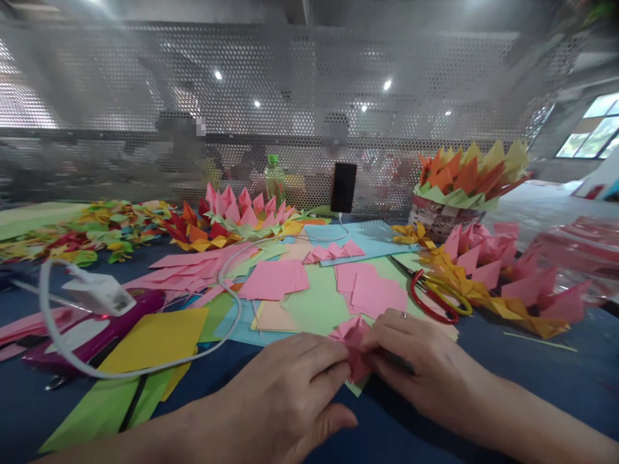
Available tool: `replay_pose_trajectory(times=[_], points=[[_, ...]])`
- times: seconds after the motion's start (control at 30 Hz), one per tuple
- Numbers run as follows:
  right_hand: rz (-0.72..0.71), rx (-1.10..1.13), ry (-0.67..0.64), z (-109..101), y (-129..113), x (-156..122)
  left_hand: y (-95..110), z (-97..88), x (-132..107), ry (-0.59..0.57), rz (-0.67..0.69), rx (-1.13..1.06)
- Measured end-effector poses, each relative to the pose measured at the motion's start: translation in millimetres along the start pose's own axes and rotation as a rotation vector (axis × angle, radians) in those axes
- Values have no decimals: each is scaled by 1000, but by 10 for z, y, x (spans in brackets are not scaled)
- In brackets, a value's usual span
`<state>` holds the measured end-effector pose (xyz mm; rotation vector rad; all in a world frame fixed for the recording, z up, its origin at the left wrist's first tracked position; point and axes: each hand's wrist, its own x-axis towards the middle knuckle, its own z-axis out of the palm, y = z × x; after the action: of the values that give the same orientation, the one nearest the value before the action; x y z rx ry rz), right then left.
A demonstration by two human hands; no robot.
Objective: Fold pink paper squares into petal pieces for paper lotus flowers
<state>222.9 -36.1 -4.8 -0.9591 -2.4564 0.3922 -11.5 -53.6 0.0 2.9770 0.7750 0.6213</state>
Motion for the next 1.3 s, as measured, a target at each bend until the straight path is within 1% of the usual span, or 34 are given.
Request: replay_pose_trajectory(times=[0.1,0.23,0.33,0.4,0.53,0.67,0.77,0.9,1.03,1.17,1.3], points=[[3,8,-9,-10,2,-2,-10,3,-4,7,7,15],[15,51,11,5,13,3,4,-23,-7,32,30,21],[55,110,8,26,3,8,21,-48,-9,9,54,14],[85,136,4,31,-16,12,21,-52,-6,-18,49,8],[126,154,-18,16,-57,18,-12,-30,7,-33,32,-1],[132,174,-57,18,-65,6,-42,-15,-2,-20,14,16],[173,184,-68,49,-51,-10,-38,-16,-17,-1,33,30],[207,149,-24,83,-29,-26,-14,-28,-8,46,49,59],[189,138,6,92,-20,-25,1,-42,16,80,49,67],[157,168,11,83,-26,-17,-10,-48,16,20,47,63],[114,190,-17,52,-28,-1,-39,-50,-1,-35,46,37]])
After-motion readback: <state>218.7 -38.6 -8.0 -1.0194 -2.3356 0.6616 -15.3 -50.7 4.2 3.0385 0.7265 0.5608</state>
